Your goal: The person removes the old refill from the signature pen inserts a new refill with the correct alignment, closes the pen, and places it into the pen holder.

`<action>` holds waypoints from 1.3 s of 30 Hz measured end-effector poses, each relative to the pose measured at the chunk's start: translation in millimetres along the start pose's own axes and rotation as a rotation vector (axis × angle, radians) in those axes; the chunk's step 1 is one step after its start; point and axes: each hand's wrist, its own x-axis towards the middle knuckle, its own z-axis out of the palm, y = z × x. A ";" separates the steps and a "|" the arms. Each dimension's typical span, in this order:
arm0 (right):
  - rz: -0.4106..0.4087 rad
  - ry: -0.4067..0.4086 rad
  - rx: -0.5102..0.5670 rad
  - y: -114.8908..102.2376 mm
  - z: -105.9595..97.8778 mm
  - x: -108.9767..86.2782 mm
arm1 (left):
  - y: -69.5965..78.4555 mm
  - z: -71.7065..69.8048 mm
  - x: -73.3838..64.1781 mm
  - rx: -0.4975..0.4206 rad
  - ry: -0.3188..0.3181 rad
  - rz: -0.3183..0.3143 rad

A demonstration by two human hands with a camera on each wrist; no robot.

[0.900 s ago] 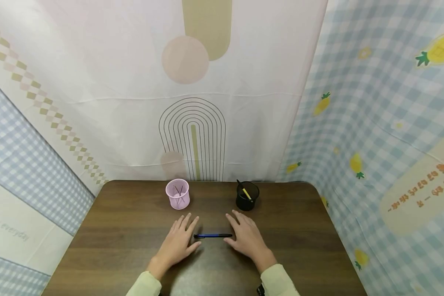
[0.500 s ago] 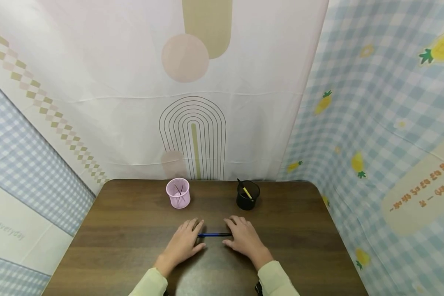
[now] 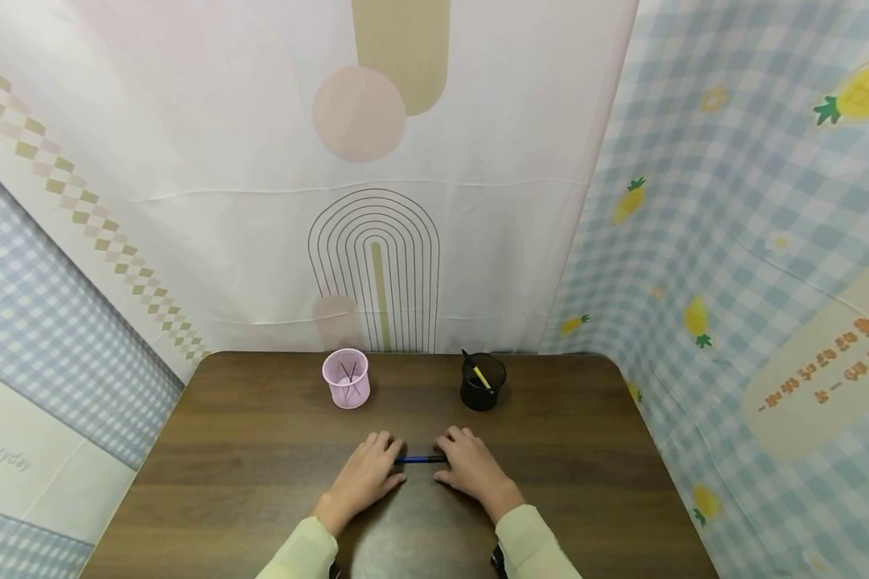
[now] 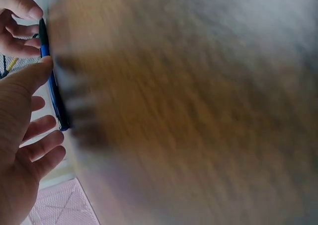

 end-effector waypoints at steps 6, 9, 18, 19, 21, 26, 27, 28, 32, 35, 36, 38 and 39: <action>0.027 -0.039 0.003 -2.9 4.0 3.6 | 3.1 4.2 3.1 -0.008 -0.009 0.024; 0.017 -0.028 0.017 -4.3 4.7 4.4 | 4.4 5.4 4.3 -0.017 -0.001 0.022; -0.016 0.034 0.004 -6.3 9.7 6.8 | 7.9 6.8 6.7 -0.031 0.035 0.022; -0.020 0.039 -0.001 -6.3 10.2 7.2 | 8.2 7.0 7.1 -0.030 0.038 0.022; -0.025 0.044 -0.010 -6.4 11.1 8.0 | 8.4 7.4 8.1 -0.027 0.045 0.021; -0.036 0.062 -0.012 -6.8 11.6 9.8 | 9.3 8.2 9.2 -0.019 0.063 0.012; -0.041 0.070 -0.013 -6.8 11.8 10.1 | 9.4 8.7 9.2 -0.017 0.068 0.009; -0.046 0.077 -0.013 -6.7 12.1 10.2 | 9.6 9.1 9.2 -0.015 0.071 0.006; -0.061 0.095 -0.010 -5.9 13.2 9.9 | 9.8 10.3 9.3 -0.008 0.069 -0.014; -0.063 0.100 0.000 -4.9 13.1 9.0 | 9.7 9.9 9.0 -0.009 0.066 -0.024; -0.064 0.103 0.003 -4.6 12.8 8.8 | 9.5 9.7 8.7 -0.013 0.067 -0.025; -0.067 0.111 0.010 -4.1 11.6 8.2 | 9.4 8.6 8.4 -0.023 0.069 -0.028; -0.073 0.119 0.012 -4.0 10.7 8.0 | 9.3 7.8 8.3 -0.027 0.070 -0.029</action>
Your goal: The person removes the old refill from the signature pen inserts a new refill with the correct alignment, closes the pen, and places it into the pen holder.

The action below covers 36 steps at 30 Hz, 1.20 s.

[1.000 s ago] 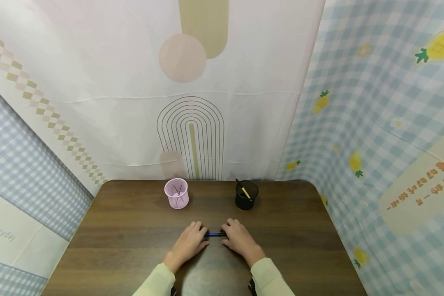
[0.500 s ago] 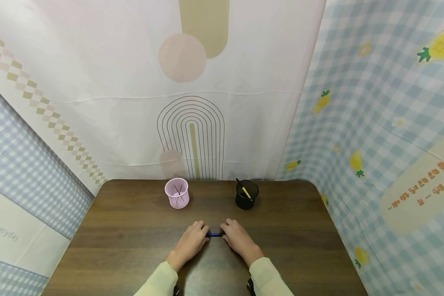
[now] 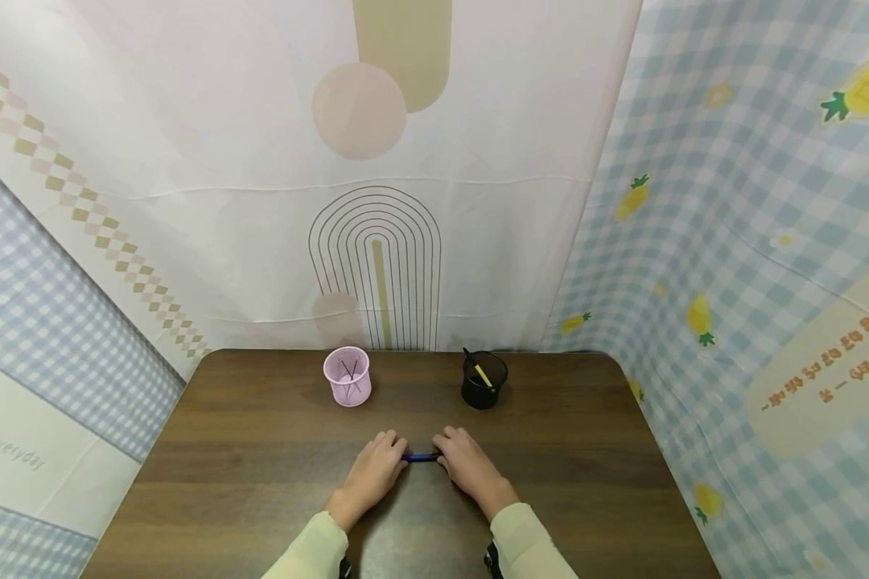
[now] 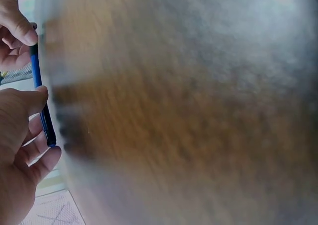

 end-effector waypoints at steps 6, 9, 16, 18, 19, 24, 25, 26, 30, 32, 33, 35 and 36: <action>-0.016 0.050 0.020 -1.1 -9.6 -0.6 | -0.7 -4.8 2.4 -0.006 0.042 0.002; -0.020 0.078 0.023 -0.7 -14.6 -1.3 | -1.3 -7.9 3.8 -0.011 0.079 0.011; -0.047 0.160 0.045 -0.2 -27.7 -2.2 | -1.7 -19.2 8.8 0.001 0.172 0.038; -0.052 0.180 0.053 -0.3 -31.7 -1.8 | -1.6 -23.3 11.1 0.007 0.194 0.044; -0.054 0.188 0.056 -0.4 -33.9 -1.6 | -1.5 -25.5 12.3 0.011 0.199 0.045; -0.042 0.217 0.073 -1.5 -46.1 -1.7 | -0.3 -37.8 18.5 0.007 0.226 0.065; -0.041 0.225 0.076 -2.0 -48.7 -1.7 | -0.2 -40.0 19.7 0.006 0.233 0.069; -0.042 0.231 0.076 -2.5 -51.2 -1.7 | -0.1 -42.3 21.0 0.006 0.241 0.072; -0.068 0.264 0.079 -4.9 -62.0 -2.1 | 0.2 -51.5 25.3 0.009 0.275 0.081; -0.084 0.279 0.085 -6.4 -68.2 -2.5 | 0.4 -56.7 27.1 0.007 0.295 0.089; -0.088 0.286 0.088 -7.2 -71.3 -2.6 | 0.4 -59.2 27.9 0.002 0.305 0.093; -0.096 0.297 0.095 -8.5 -77.4 -2.7 | 0.4 -64.1 29.5 -0.007 0.322 0.098; -0.098 0.300 0.094 -9.2 -80.3 -2.7 | 0.4 -66.6 30.1 -0.014 0.328 0.100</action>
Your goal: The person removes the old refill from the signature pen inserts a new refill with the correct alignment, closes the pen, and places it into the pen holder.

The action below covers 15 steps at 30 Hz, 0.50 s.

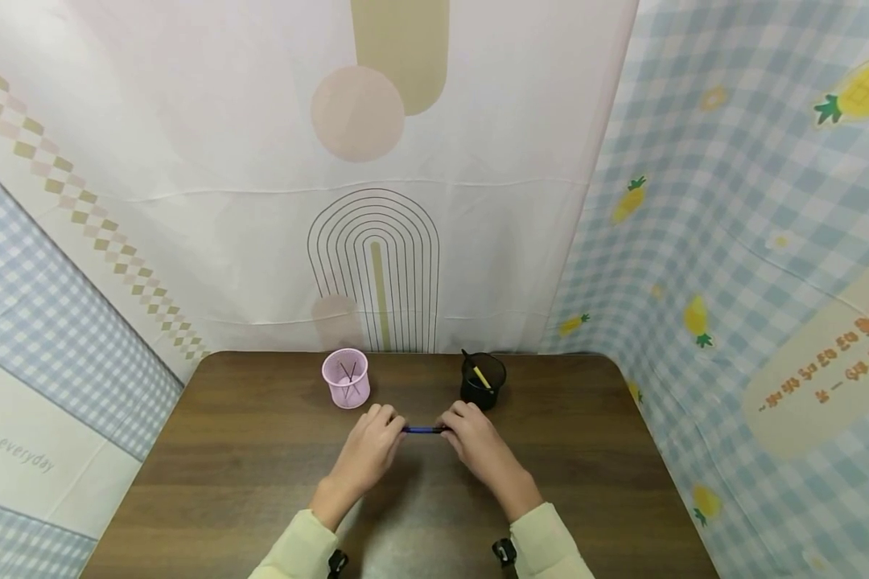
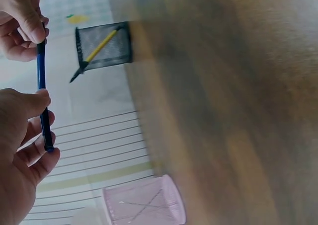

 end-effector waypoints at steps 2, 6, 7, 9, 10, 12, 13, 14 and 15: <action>-0.005 0.006 0.000 -2.0 -4.8 2.2 | -0.6 -3.8 2.5 -0.013 0.006 -0.003; -0.018 0.011 0.003 -5.2 -13.3 5.8 | -1.2 -11.7 6.9 -0.029 0.005 -0.008; -0.021 0.012 0.007 -5.8 -15.2 6.4 | -1.2 -13.6 8.0 -0.031 0.004 -0.008; -0.025 0.017 0.025 -6.7 -18.9 7.4 | -1.1 -17.5 10.0 -0.034 0.005 -0.007; -0.027 0.022 0.034 -6.9 -20.6 7.8 | -1.0 -19.2 10.9 -0.035 0.009 -0.004; -0.038 0.040 0.055 -7.4 -23.8 8.8 | -1.1 -22.1 12.7 -0.039 0.023 0.003; -0.044 0.053 0.067 -7.7 -25.6 9.4 | -1.1 -23.4 13.7 -0.043 0.030 0.006; -0.051 0.068 0.079 -8.0 -27.0 9.9 | -1.2 -24.8 14.8 -0.050 0.041 0.009; -0.057 0.079 0.091 -8.6 -28.8 10.6 | -1.3 -26.0 15.8 -0.057 0.053 0.012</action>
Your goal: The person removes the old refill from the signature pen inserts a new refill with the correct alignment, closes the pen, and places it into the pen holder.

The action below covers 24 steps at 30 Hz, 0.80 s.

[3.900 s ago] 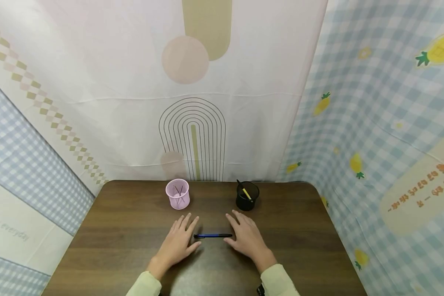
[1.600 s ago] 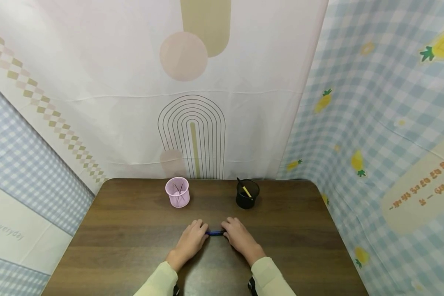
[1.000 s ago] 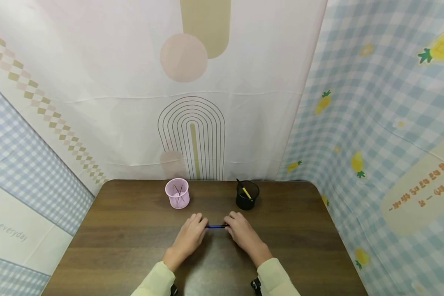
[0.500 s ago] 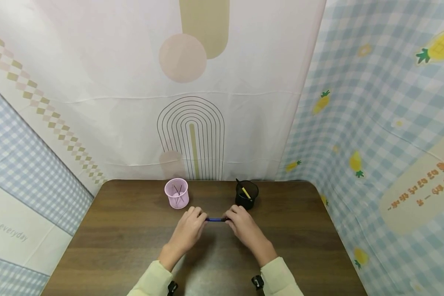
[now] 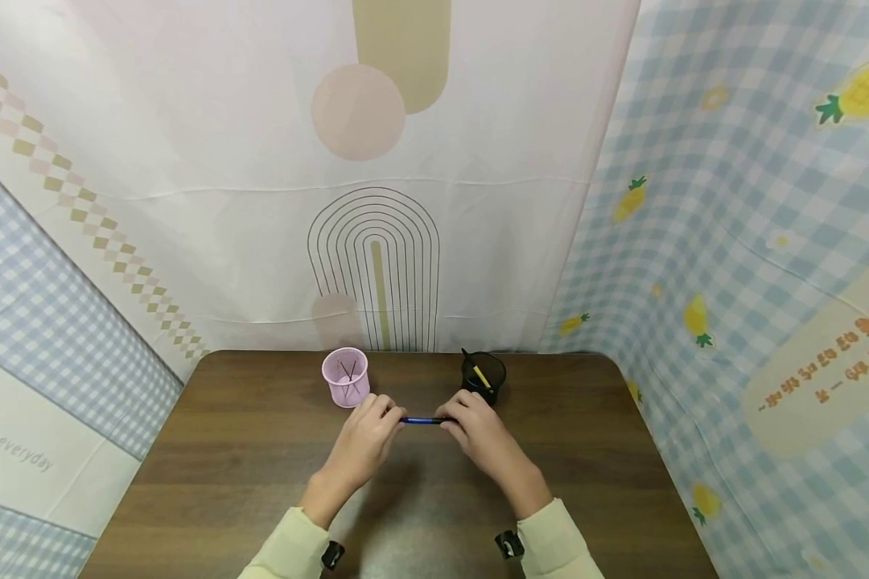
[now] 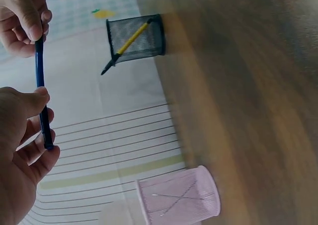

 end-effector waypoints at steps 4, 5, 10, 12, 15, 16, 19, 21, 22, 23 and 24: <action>0.006 0.026 0.052 -3.3 -6.9 2.4 | 0.6 -5.4 4.2 -0.031 0.024 -0.005; 0.016 0.025 0.064 -4.2 -8.5 2.9 | 0.8 -6.9 5.1 -0.037 0.028 -0.007; 0.081 0.018 0.118 -7.4 -15.7 4.3 | 2.1 -12.9 8.4 -0.040 0.051 0.003; 0.111 0.010 0.144 -7.3 -17.8 4.4 | 2.6 -14.8 9.8 -0.035 0.064 0.006; 0.148 0.000 0.176 -6.6 -20.6 5.1 | 2.5 -16.8 11.9 -0.026 0.083 0.009; 0.155 -0.003 0.178 -6.0 -21.3 5.3 | 2.3 -17.1 12.5 -0.024 0.091 0.011; 0.170 -0.003 0.170 -4.8 -23.3 6.6 | 1.3 -17.9 13.9 -0.027 0.108 0.019; 0.176 -0.005 0.161 -4.5 -24.9 7.6 | 0.7 -18.4 14.8 -0.035 0.116 0.021; 0.182 -0.009 0.160 -4.6 -26.0 8.2 | 0.4 -18.5 15.2 -0.037 0.123 0.023; 0.188 -0.013 0.160 -4.8 -27.0 8.7 | 0.2 -18.7 15.5 -0.039 0.128 0.026; 0.194 -0.018 0.161 -5.1 -28.0 9.2 | 0.0 -18.8 15.7 -0.041 0.133 0.028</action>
